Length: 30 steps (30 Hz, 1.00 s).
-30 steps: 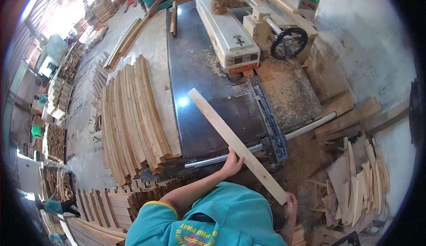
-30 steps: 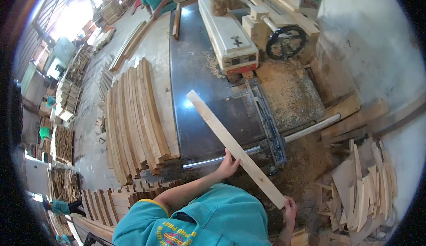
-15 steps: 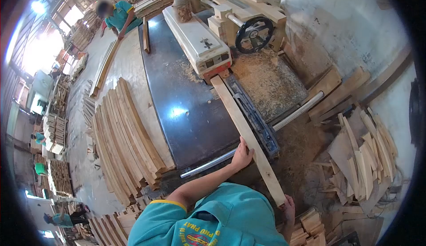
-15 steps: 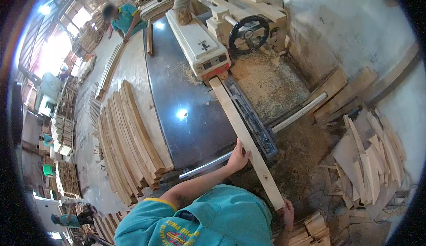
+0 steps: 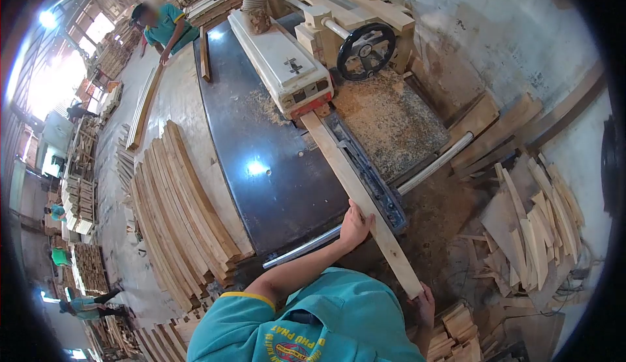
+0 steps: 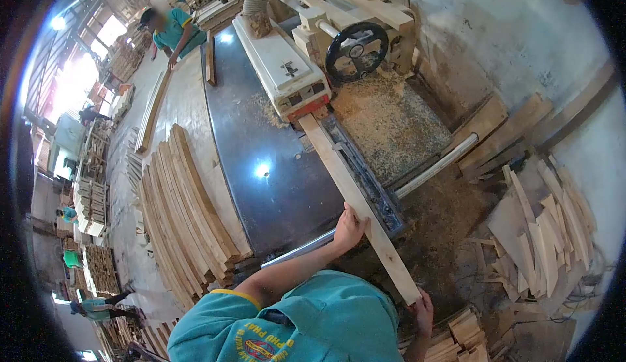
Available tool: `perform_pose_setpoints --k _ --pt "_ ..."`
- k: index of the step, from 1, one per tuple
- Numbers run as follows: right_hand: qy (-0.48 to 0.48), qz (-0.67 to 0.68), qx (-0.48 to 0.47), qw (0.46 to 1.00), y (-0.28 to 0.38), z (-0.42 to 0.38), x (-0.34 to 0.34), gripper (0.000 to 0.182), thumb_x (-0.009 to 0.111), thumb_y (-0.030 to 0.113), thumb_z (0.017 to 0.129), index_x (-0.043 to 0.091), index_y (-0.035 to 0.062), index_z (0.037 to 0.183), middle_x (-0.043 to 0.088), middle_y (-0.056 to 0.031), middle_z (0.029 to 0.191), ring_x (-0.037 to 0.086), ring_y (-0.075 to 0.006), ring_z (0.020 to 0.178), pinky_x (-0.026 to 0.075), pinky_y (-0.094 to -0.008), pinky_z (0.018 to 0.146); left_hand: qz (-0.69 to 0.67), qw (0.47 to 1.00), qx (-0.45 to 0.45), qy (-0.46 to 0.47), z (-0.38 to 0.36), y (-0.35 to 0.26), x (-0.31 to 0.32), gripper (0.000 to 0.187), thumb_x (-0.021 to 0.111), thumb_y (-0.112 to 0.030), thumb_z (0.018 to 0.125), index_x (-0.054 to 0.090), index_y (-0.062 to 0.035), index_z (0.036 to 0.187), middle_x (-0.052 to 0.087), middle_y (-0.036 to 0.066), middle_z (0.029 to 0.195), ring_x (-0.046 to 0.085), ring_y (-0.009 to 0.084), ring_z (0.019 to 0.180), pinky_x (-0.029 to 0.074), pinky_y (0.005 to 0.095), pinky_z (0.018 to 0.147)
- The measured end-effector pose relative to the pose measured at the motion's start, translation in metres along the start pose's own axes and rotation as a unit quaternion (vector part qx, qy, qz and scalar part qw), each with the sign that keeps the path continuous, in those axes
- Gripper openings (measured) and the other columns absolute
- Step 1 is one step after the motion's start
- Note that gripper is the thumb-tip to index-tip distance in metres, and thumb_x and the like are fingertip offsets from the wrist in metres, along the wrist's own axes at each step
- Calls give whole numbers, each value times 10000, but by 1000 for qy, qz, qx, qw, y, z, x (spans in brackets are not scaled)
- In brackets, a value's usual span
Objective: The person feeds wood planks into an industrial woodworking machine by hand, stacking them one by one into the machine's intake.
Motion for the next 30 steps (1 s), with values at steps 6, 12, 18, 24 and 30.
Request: perform_pose_setpoints --k 6,12,18,24,30 --pt "-2 -129 -138 982 36 -2 36 519 759 20 847 493 18 1293 610 -135 1183 638 -220 1074 564 -369 875 10 998 -48 48 -3 4 3 912 688 -299 945 150 215 1471 612 272 1028 620 388 1016 522 444 839" --pt "-30 -83 -152 984 27 -10 15 747 831 23 724 426 21 1351 560 -105 1197 591 -209 1099 490 -351 961 -207 966 -153 -27 -15 34 6 789 754 -255 916 269 77 1441 652 175 955 675 305 900 551 413 789" --pt "16 -158 -44 986 28 -31 -23 571 780 181 850 565 -24 1338 638 -127 1196 654 -229 1035 553 -361 882 -172 971 -164 11 -47 13 -15 714 783 -296 906 347 64 1342 637 93 837 640 173 744 531 323 651" --pt "9 48 128 991 -18 -26 -16 541 615 467 1005 622 -40 1196 701 -125 952 698 -232 788 582 -365 646 -48 985 -163 40 -59 17 -27 826 754 -285 933 239 78 1467 620 139 924 654 217 823 561 377 709" --pt "11 28 135 990 -60 -14 -17 569 521 544 1031 631 -8 1113 688 -110 905 687 -225 715 578 -376 648 -26 998 -42 50 -38 0 -6 688 716 -171 915 325 37 1441 559 199 981 617 335 920 530 432 780"
Point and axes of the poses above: each hand's wrist, its own z-axis towards the middle knuckle, its own x-axis out of the palm, y = z × x, the point moved 10 cm from there along z, towards the middle knuckle
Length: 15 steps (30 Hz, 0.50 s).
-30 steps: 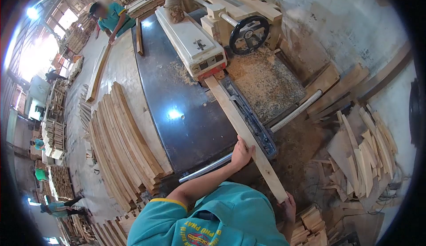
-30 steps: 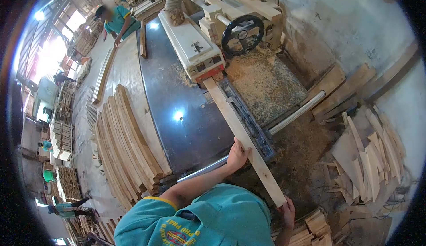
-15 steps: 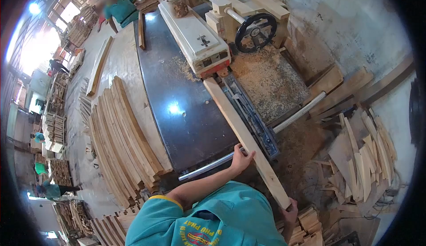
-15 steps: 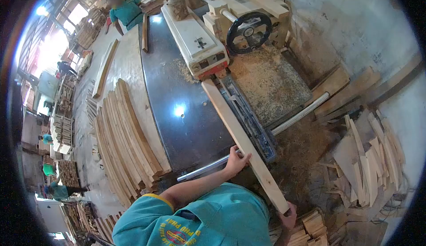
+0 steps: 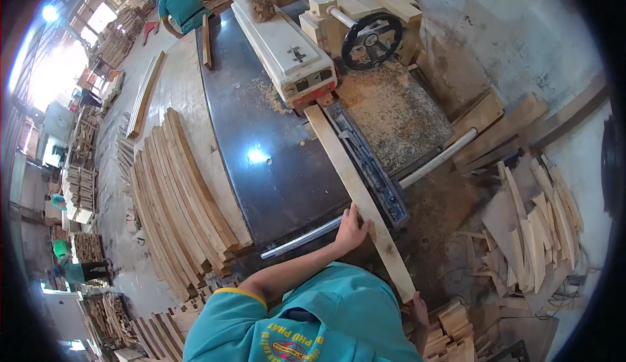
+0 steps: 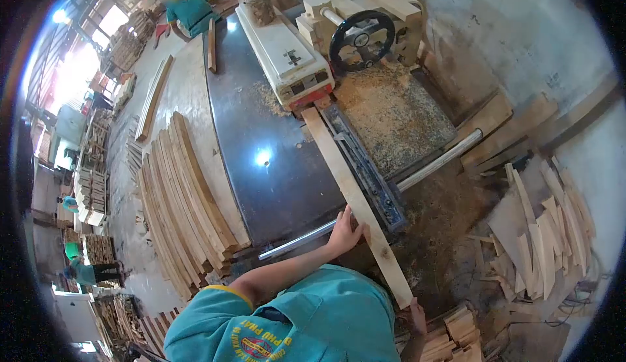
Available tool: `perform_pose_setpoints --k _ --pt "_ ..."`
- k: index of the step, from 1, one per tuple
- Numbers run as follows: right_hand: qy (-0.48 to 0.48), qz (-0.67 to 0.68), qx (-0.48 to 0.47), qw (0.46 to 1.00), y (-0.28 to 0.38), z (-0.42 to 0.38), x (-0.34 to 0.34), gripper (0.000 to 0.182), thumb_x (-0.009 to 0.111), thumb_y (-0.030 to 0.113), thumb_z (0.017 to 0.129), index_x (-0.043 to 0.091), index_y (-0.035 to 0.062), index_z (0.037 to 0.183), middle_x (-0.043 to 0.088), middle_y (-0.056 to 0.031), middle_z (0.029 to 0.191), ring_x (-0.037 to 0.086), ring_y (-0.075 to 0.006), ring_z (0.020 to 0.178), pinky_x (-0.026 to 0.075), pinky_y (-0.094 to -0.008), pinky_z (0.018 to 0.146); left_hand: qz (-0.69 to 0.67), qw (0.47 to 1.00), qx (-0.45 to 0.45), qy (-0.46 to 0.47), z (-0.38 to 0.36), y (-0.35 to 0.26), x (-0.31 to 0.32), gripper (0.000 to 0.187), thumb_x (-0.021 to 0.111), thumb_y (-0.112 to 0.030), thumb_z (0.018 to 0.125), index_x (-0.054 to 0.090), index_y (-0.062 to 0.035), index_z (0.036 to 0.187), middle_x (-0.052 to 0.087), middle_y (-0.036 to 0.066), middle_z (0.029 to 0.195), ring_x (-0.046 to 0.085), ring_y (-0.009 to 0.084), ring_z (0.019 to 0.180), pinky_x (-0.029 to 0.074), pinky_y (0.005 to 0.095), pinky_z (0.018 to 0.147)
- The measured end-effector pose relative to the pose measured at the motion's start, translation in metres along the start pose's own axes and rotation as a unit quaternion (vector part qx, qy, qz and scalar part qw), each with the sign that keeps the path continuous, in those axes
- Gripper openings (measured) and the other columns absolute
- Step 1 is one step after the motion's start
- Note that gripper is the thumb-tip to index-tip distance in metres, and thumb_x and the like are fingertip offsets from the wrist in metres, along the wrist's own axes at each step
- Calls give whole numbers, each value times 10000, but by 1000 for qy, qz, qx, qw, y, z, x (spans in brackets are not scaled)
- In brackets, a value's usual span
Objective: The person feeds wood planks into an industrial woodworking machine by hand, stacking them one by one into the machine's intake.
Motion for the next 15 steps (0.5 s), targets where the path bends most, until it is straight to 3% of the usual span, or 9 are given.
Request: perform_pose_setpoints --k 3,8,13,15 --pt "-16 -21 3 1000 6 -6 -2 503 489 478 1063 611 14 1213 677 -106 1010 684 -212 822 586 -379 724 30 999 24 -15 12 -5 4 638 707 -156 913 353 64 1396 546 231 1013 587 384 926 511 453 817" --pt "7 -86 -40 995 45 -13 21 449 530 450 1054 619 26 1173 651 -80 967 672 -200 794 587 -362 738 87 993 60 -48 22 -10 12 808 690 -256 915 261 225 1403 508 267 1067 537 422 1032 474 478 889" --pt "38 -139 -58 988 60 -4 45 395 558 380 1055 613 8 1179 647 -53 928 660 -171 791 584 -343 746 125 990 32 -64 44 -5 0 839 702 -277 908 258 244 1393 504 292 1129 527 437 1064 470 476 916" --pt "27 -195 -25 980 57 13 50 371 571 340 1052 614 -3 1188 652 -48 918 659 -156 819 572 -318 752 134 989 18 -57 59 -2 -9 844 708 -286 905 263 235 1398 500 298 1147 527 437 1069 468 474 924"
Point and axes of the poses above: each hand's wrist, its own z-axis towards the middle knuckle, its own x-axis out of the palm, y = z × x, the point moved 10 cm from there along z, towards the middle knuckle
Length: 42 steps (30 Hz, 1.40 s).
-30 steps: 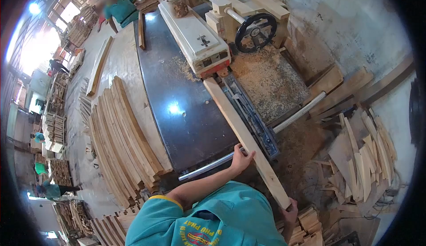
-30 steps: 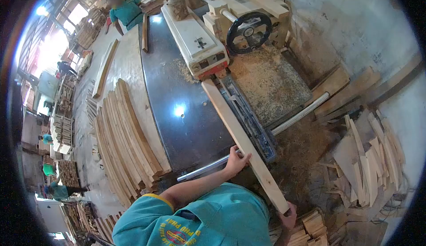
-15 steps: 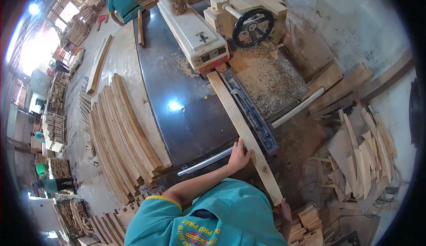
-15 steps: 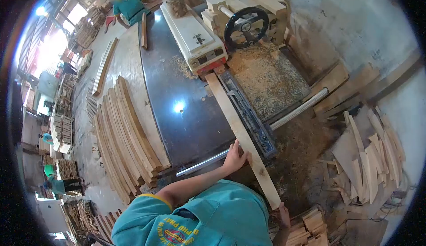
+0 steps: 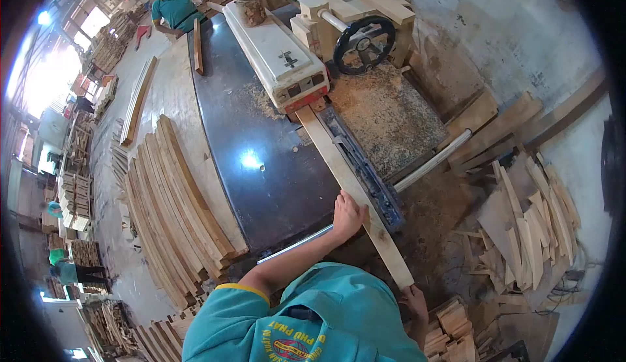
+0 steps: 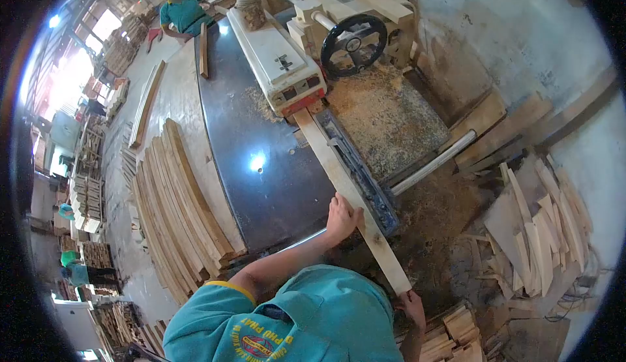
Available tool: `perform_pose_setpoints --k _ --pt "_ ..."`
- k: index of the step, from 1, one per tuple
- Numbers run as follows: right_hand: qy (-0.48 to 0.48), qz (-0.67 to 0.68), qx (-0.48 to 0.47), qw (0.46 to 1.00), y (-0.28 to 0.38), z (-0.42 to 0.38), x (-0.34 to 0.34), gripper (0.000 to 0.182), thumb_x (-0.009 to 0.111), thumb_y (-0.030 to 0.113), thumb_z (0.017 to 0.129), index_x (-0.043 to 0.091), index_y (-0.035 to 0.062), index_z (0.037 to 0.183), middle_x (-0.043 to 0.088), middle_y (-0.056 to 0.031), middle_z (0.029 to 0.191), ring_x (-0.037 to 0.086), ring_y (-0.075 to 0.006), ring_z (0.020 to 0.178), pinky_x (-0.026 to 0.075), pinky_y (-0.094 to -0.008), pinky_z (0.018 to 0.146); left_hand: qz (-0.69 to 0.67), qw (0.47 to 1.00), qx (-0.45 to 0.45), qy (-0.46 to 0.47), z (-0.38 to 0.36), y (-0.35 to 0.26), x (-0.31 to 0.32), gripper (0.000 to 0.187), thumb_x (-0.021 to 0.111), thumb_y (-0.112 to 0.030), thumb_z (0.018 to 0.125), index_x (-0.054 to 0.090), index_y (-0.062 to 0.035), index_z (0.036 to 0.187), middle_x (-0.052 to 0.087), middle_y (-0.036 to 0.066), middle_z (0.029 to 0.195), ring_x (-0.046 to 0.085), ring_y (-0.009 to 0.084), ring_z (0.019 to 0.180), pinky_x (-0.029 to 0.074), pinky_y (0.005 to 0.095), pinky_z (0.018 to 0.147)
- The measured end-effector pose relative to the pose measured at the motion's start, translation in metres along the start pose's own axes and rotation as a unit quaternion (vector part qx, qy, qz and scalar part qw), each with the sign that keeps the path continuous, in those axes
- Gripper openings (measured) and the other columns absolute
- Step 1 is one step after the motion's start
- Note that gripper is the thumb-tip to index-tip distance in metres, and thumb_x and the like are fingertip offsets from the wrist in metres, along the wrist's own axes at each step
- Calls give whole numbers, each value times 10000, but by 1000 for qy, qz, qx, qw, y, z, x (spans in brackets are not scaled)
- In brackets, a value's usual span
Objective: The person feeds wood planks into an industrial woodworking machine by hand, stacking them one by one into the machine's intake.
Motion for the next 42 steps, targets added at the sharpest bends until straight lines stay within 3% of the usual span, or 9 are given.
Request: perform_pose_setpoints --k 6,10,21,27,29,32,35,37,42 --pt "19 -11 -159 987 42 50 38 364 548 303 1060 620 -25 1198 713 -90 1060 658 -114 779 542 -289 681 41 998 5 -51 52 21 -30 844 754 -306 872 310 202 1378 513 285 1148 524 437 1088 455 472 945" --pt "42 2 -131 990 100 58 89 363 515 300 1073 623 -22 1201 731 -105 1107 667 -112 727 541 -295 660 48 998 8 -46 96 42 -52 781 759 -317 863 358 171 1323 523 287 1139 526 447 1087 459 478 941" --pt "62 -10 -66 996 122 115 151 561 367 486 1095 646 6 1015 734 -104 808 677 -157 611 551 -320 605 51 992 47 -103 180 85 -88 692 770 -359 835 432 114 1211 571 307 1105 569 485 1032 479 523 910" --pt "61 -69 -64 994 160 139 187 777 257 625 1063 666 44 748 711 -79 706 682 -178 596 544 -313 569 -7 991 -54 -122 202 116 -109 617 738 -424 869 533 33 1229 612 273 1131 570 461 1095 474 529 941" --pt "63 -73 -61 993 175 141 199 778 256 643 1055 671 60 750 700 -75 689 679 -183 588 552 -322 575 -22 980 -57 -191 175 104 -121 566 756 -367 868 562 -1 1255 623 233 1108 579 406 1083 479 491 926" --pt "100 -1 -47 994 176 157 220 771 250 656 1050 664 68 771 686 -73 688 684 -196 605 558 -331 592 -160 973 -35 -164 117 82 -139 508 770 -291 899 566 -11 1271 638 112 921 605 211 869 498 348 761" --pt "118 4 -57 991 183 151 228 705 271 637 1057 640 70 857 668 -76 717 684 -209 634 569 -353 615 -320 933 -69 -153 46 111 -143 386 702 -267 979 589 -12 1245 596 10 765 562 85 711 464 257 638" --pt "147 -20 -60 987 174 146 227 687 286 623 1062 638 67 863 667 -78 720 680 -207 628 568 -354 613 -378 901 -115 -177 -11 135 -160 325 666 -249 1005 604 -21 1227 604 10 813 552 73 715 454 242 629" --pt "154 -58 -45 985 138 135 209 612 350 572 1073 629 58 892 668 -74 748 671 -199 639 561 -348 611 -610 656 -318 -311 -170 229 -177 349 641 -382 1010 587 -86 1186 584 19 852 552 118 665 467 249 584"
Point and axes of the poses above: each hand's wrist, its own z-axis towards the middle knuckle, its own x-axis out of the palm, y = z × x, the point moved 10 cm from there along z, towards the middle knuckle
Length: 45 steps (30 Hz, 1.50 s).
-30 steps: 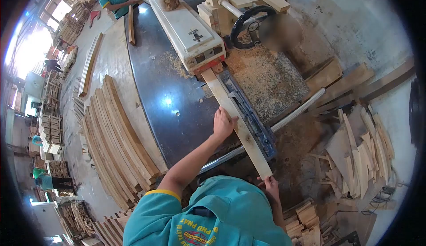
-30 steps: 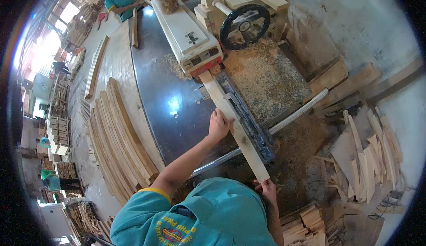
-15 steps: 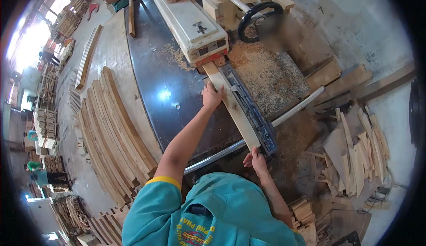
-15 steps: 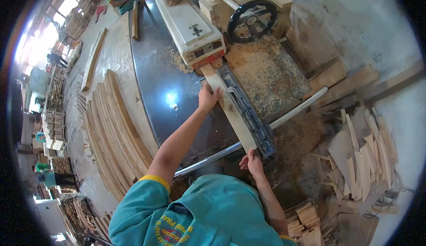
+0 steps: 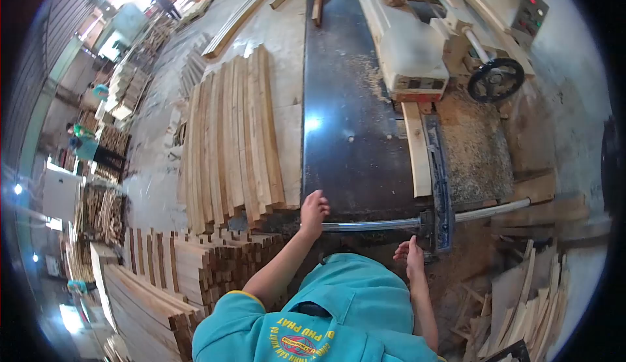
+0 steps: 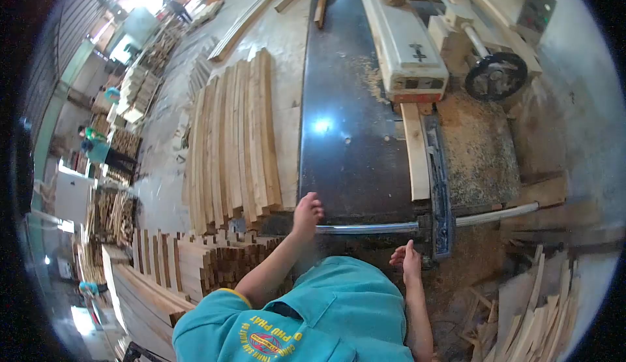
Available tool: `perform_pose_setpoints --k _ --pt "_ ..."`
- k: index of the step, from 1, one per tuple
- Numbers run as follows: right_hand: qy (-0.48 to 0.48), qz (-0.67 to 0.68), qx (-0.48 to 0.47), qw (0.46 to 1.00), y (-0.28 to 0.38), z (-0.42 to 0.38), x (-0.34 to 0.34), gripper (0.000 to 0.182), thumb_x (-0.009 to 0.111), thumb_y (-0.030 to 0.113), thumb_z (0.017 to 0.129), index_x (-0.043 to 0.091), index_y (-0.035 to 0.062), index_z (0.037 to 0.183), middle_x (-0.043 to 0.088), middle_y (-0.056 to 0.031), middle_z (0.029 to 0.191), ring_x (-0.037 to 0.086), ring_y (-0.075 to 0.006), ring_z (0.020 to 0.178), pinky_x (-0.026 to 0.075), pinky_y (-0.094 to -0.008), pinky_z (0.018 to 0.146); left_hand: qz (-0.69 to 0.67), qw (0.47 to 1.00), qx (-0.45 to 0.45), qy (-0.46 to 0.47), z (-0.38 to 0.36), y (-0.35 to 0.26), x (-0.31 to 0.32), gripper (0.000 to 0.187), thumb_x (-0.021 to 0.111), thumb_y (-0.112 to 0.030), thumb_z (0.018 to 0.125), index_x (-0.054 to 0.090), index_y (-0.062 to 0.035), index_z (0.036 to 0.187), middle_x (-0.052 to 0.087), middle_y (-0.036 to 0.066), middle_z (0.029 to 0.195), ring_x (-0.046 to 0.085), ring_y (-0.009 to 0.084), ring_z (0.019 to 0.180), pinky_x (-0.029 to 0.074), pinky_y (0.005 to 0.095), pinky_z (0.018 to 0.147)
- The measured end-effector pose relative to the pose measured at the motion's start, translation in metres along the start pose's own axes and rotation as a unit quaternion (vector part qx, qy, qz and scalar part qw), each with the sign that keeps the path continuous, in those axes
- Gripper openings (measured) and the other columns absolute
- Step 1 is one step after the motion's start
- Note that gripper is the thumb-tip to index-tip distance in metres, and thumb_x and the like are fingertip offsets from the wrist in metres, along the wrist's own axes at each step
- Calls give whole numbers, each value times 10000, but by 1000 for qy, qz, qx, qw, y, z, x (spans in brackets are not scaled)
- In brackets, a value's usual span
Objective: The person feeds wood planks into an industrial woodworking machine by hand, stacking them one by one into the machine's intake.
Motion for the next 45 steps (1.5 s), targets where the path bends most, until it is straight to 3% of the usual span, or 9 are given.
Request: perform_pose_setpoints --k 5,15,21,26,29,32,35,39,45 --pt "27 -7 24 999 -22 -10 3 593 367 564 1072 629 52 930 670 -72 764 673 -199 653 562 -344 616 -202 959 -33 -197 -8 0 -124 544 690 -553 930 538 -94 1177 541 59 938 558 180 808 516 314 658" --pt "73 -58 0 996 -13 -15 35 570 398 530 1076 649 35 946 686 -79 790 686 -199 676 561 -332 620 -234 956 22 -176 19 -44 -111 503 597 -483 1009 479 -70 1271 516 116 1034 550 248 926 537 384 775" --pt "77 -69 -3 995 -20 -20 33 551 397 526 1078 651 50 964 695 -89 816 695 -211 707 559 -340 638 -371 917 -142 -30 40 -20 -42 545 292 -489 1097 402 -48 1399 487 219 1222 578 300 1028 588 414 775" --pt "57 -69 -2 996 -19 -23 25 543 403 523 1077 650 51 972 696 -91 824 697 -213 712 555 -341 634 -313 927 -190 -75 103 20 -41 347 484 -383 1078 572 -56 1152 604 116 969 605 211 769 567 335 655" --pt "43 -70 -15 996 -14 -25 20 534 407 517 1078 649 52 979 696 -90 824 695 -214 698 554 -340 630 -316 941 -90 -78 99 22 -37 153 608 -237 1033 610 -84 1028 609 56 869 545 153 636 500 281 547" --pt "40 -81 -33 995 -5 -26 21 517 416 501 1079 648 48 985 696 -90 826 693 -212 687 553 -338 626 -91 993 -18 -79 25 -9 -7 112 684 -137 975 618 -79 1044 577 11 856 497 111 608 403 235 498" --pt "62 -100 -43 992 5 -23 35 495 421 464 1087 651 36 992 704 -87 834 693 -199 694 554 -339 636 -92 993 -37 62 8 15 14 156 695 -178 974 616 -60 1038 568 9 847 491 102 615 399 242 495" --pt "121 -116 -74 983 25 -10 68 424 452 398 1092 656 33 1019 709 -72 842 687 -167 700 552 -325 647 -86 980 -176 25 -15 51 8 190 660 -248 1007 616 -65 1032 571 1 850 492 97 638 411 242 508" --pt "177 -183 -153 955 68 -3 130 264 557 291 1064 652 46 1036 702 -41 906 659 -119 729 537 -278 661 47 988 -129 70 -41 76 -1 257 631 -313 1026 629 -59 989 579 -8 785 486 83 574 411 234 498"
Point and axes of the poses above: each hand's wrist, its own z-axis towards the middle knuckle, its own x-axis out of the palm, y = z × x, the point moved 10 cm from there along z, towards the middle knuckle
